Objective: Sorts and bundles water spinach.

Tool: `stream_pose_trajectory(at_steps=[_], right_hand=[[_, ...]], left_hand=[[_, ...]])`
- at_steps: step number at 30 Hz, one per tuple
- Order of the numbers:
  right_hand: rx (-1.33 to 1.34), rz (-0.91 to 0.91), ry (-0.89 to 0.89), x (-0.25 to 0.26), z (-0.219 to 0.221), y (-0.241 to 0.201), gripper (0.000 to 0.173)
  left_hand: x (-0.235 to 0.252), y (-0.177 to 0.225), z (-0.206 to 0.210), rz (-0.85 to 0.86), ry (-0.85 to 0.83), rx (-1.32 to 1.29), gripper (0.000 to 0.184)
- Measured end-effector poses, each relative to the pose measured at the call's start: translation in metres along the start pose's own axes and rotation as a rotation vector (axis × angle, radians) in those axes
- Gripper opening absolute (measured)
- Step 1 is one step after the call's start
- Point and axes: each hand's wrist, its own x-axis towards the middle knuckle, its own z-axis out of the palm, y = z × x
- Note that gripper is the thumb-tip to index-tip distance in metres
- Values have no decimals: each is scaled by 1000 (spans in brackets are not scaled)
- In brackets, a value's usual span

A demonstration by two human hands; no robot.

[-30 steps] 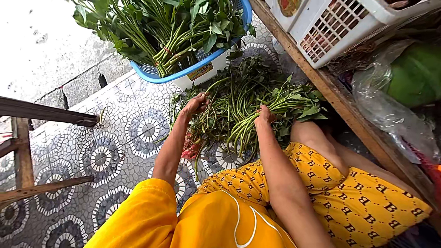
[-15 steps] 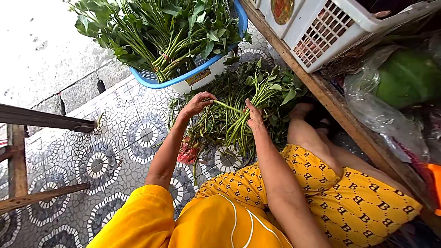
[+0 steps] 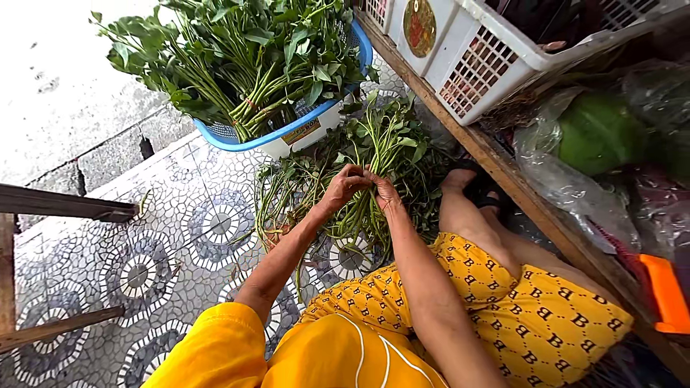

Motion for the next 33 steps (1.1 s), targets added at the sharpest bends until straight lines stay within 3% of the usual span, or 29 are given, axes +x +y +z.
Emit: stream_pose_trajectory(at_steps=[2,5,9,14,18,22,28,33], right_hand=[[17,7,-30,0,0,0,24],[34,32,-43,0,2,-1,28],[10,38,-39,2,3,-1,28],[28,21,-42,4,2,0,32],[60,-15,18,3,6,-2,31],[128,-36,99,8,6,-4,26],[79,-44,176,9,5,0,29],[36,-38,200,12,6,3,39]], left_hand=[[-8,4,7,-130,142,-132,20],[-12,3,10,-374,204,-187,33],[8,-2,-1,-234,74,62,49],[20,-5,-19,-75,-22,229,20],[7,9,-12,-70,-12,355,13],[-10,6,23,-66,-56,400,13],[-16,23,41,-481,-26,407,42],[-1,34,37,-874,30,62,27]])
